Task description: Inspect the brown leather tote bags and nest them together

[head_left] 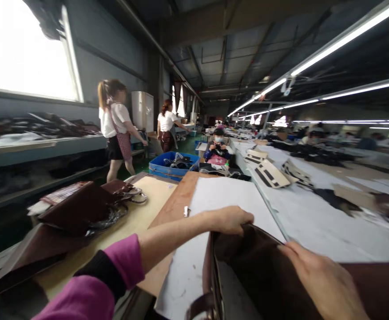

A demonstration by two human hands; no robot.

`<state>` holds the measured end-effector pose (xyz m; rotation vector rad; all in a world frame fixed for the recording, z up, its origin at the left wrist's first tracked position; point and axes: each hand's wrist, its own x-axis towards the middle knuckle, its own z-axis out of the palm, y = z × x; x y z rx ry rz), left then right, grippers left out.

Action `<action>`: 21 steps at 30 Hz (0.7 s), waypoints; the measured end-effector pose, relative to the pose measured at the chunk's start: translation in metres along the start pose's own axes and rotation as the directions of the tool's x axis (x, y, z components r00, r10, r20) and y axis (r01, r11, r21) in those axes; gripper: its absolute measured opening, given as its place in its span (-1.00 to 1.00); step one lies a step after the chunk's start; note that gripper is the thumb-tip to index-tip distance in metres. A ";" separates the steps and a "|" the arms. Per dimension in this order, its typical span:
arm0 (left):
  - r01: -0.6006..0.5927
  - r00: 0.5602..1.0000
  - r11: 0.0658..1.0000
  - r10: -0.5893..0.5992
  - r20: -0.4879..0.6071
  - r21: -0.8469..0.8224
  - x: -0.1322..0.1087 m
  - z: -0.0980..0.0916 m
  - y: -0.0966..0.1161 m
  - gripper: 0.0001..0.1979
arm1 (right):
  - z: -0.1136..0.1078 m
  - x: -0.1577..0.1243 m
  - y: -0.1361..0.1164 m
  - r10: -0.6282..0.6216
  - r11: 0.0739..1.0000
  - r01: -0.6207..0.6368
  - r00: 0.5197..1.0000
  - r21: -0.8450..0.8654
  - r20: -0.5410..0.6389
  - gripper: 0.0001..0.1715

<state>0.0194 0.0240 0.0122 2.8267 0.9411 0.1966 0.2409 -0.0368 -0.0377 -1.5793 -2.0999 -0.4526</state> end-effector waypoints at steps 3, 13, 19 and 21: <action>0.036 0.999 0.998 -0.036 -0.014 -0.052 0.006 0.003 -0.001 -0.71 | -0.007 0.004 -0.002 -0.011 0.996 0.018 0.996 -0.086 0.084 -0.67; 0.027 1.000 0.995 -0.027 0.004 -0.095 0.008 0.001 -0.003 -0.78 | -0.009 0.009 -0.004 0.041 0.996 -0.032 0.993 -0.083 0.115 -0.66; 0.159 0.987 0.986 -0.157 -0.042 0.046 0.001 -0.009 0.031 -0.53 | -0.012 0.009 -0.009 0.093 0.989 -0.076 0.986 -0.128 0.136 -0.73; 0.312 0.950 0.946 -0.308 -0.053 0.085 -0.010 -0.012 0.049 -0.45 | -0.013 0.008 -0.012 0.116 0.981 -0.094 0.986 -0.171 0.122 -0.74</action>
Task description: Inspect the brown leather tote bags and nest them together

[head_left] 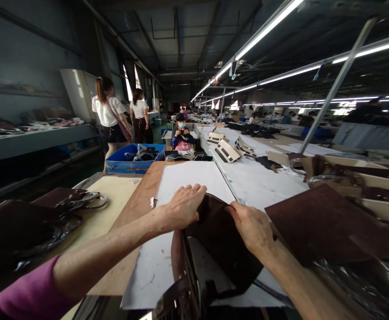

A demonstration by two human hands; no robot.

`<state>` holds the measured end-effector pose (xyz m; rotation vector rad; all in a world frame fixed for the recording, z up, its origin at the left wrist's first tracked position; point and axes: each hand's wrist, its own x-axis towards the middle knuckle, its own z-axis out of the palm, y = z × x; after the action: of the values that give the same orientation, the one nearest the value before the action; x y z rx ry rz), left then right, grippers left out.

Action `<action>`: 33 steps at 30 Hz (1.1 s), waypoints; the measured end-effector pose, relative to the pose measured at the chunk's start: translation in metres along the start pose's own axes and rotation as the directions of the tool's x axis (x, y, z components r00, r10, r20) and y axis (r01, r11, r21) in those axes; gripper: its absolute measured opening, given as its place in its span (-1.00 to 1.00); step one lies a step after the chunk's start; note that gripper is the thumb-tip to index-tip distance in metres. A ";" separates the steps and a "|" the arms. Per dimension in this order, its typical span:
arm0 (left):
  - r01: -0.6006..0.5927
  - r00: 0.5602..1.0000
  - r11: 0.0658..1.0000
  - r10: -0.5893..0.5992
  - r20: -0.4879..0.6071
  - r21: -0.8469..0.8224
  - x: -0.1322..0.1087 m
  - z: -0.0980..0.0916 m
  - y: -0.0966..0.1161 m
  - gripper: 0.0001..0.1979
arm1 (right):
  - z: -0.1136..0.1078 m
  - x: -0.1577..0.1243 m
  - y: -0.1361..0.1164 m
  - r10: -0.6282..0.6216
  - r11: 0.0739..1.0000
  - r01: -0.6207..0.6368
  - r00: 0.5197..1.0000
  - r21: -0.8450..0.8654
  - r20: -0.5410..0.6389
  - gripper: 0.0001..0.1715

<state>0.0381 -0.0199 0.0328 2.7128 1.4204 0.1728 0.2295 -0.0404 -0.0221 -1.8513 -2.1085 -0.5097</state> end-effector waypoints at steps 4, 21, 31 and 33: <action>0.181 0.982 0.983 -0.183 -0.050 -0.040 -0.032 -0.003 0.010 -0.27 | -0.009 -0.005 -0.004 0.027 0.999 -0.027 1.000 -0.037 -0.013 -0.73; 0.319 0.906 0.907 -0.377 -0.191 -0.277 -0.102 0.037 0.054 -0.19 | -0.011 -0.033 0.006 0.061 0.985 -0.067 0.997 -0.162 -0.041 -0.73; 0.496 0.720 0.677 -0.671 -0.179 -0.543 -0.136 0.071 0.048 -0.29 | -0.021 -0.038 -0.018 -0.036 0.983 0.018 0.995 -0.184 -0.098 -0.72; 0.541 0.641 0.598 -0.749 -0.170 -0.591 -0.136 0.072 0.033 -0.39 | -0.024 -0.040 -0.019 -0.053 0.984 0.035 0.994 -0.176 -0.099 -0.72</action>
<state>-0.0022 -0.1514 -0.0434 1.6274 2.0436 0.9419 0.2156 -0.0884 -0.0197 -1.8277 -2.0991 -0.8071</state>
